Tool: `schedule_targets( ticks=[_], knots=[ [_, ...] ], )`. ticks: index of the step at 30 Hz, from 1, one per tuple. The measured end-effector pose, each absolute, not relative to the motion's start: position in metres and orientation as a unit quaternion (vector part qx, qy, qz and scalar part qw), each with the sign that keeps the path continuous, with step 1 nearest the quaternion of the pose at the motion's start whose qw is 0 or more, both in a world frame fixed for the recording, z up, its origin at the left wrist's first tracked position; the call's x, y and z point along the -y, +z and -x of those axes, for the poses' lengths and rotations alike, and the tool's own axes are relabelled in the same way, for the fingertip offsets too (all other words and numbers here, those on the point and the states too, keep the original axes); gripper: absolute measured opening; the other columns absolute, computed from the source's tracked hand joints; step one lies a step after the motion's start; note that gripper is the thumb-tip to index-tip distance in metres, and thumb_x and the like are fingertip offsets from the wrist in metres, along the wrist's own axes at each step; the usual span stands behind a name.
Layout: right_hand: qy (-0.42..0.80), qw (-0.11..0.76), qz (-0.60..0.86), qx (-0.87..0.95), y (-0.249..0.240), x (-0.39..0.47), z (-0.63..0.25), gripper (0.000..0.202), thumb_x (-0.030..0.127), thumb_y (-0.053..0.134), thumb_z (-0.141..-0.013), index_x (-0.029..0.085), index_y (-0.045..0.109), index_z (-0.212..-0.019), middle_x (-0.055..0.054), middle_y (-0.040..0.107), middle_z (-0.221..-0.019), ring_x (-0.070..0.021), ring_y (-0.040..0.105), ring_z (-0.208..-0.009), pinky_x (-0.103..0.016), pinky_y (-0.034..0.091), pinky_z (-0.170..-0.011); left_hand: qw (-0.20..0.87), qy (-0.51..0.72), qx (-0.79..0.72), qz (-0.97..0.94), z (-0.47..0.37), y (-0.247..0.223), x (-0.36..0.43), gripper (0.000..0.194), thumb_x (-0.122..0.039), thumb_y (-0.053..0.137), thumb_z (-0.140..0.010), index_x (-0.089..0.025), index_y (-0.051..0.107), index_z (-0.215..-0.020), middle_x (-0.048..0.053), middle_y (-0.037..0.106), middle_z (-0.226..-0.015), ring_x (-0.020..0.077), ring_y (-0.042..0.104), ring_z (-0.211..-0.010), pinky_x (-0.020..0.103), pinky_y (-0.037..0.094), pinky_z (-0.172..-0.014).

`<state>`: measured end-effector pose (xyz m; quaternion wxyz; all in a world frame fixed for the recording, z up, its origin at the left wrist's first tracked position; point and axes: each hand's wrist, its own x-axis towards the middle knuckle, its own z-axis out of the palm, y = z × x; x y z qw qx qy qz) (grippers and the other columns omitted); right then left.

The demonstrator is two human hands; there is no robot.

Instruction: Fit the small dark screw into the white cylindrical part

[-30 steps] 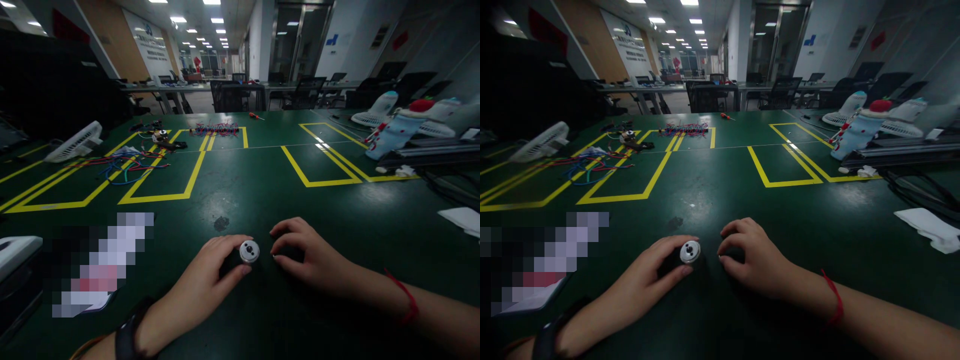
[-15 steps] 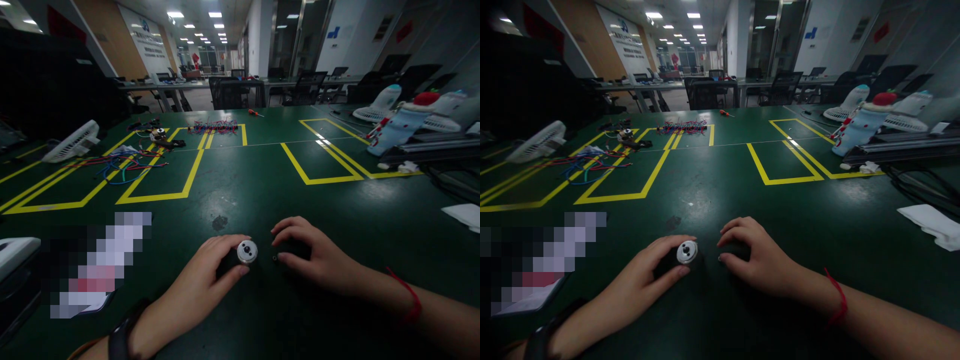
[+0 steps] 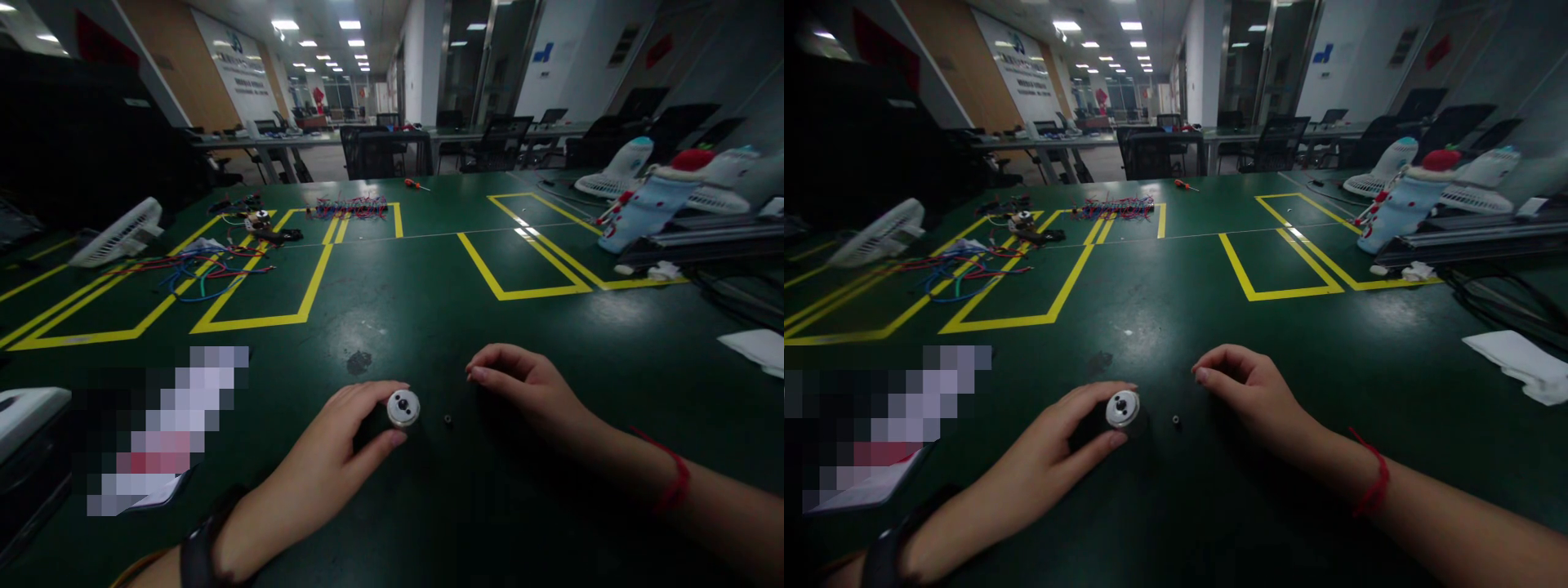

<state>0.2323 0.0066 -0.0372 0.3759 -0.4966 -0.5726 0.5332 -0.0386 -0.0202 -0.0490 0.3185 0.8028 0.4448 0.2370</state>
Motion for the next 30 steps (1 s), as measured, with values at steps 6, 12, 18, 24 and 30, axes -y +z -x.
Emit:
schedule_targets(
  ticks=[6, 12, 18, 24, 30],
  knots=[
    [0.391, 0.263, 0.433, 0.768, -0.034, -0.003, -0.23, 0.016, 0.028, 0.067, -0.083, 0.024, 0.068, -0.098, -0.006, 0.057, -0.114, -0.0214, 0.055, -0.107, -0.039, 0.044, -0.094, 0.324, 0.234, -0.446, -0.8, 0.039, -0.049, 0.02, 0.042, -0.027, 0.059, -0.093, -0.041, 0.042, -0.129, -0.005, 0.055, -0.13, 0.0197, 0.051, -0.12, 0.041, 0.039, -0.105],
    [0.295, 0.205, 0.419, 0.834, -0.035, 0.001, -0.223, 0.009, 0.025, 0.068, -0.081, 0.024, 0.071, -0.09, -0.007, 0.053, -0.118, -0.0245, 0.051, -0.111, -0.044, 0.043, -0.095, 0.323, 0.239, -0.448, -0.799, 0.038, -0.048, 0.021, 0.042, -0.027, 0.059, -0.093, -0.04, 0.042, -0.129, -0.005, 0.055, -0.129, 0.0196, 0.051, -0.119, 0.04, 0.039, -0.104],
    [0.309, 0.307, 0.4, 0.807, -0.01, -0.003, -0.201, 0.008, 0.024, 0.069, -0.082, 0.021, 0.07, -0.09, -0.006, 0.054, -0.111, -0.0191, 0.055, -0.105, -0.035, 0.046, -0.093, 0.324, 0.246, -0.44, -0.8, 0.036, -0.046, 0.021, 0.04, -0.025, 0.061, -0.092, -0.039, 0.045, -0.127, -0.004, 0.057, -0.126, 0.0198, 0.053, -0.116, 0.038, 0.042, -0.101],
    [0.268, 0.3, 0.373, 0.836, -0.001, -0.008, -0.179, 0.009, 0.025, 0.07, -0.081, 0.022, 0.072, -0.089, -0.007, 0.055, -0.114, -0.0203, 0.056, -0.106, -0.036, 0.045, -0.092, 0.319, 0.261, -0.44, -0.798, 0.037, -0.051, 0.02, 0.042, -0.023, 0.063, -0.09, -0.038, 0.045, -0.126, -0.003, 0.057, -0.124, 0.0208, 0.054, -0.114, 0.039, 0.044, -0.099],
    [0.26, 0.286, 0.378, 0.841, 0.002, -0.003, -0.18, 0.013, 0.028, 0.069, -0.081, 0.023, 0.072, -0.092, -0.007, 0.056, -0.121, -0.0222, 0.054, -0.111, -0.039, 0.042, -0.096, 0.322, 0.265, -0.437, -0.797, 0.036, -0.051, 0.021, 0.042, -0.023, 0.063, -0.09, -0.037, 0.046, -0.126, -0.003, 0.058, -0.124, 0.0207, 0.054, -0.114, 0.039, 0.044, -0.099]
  ],
)
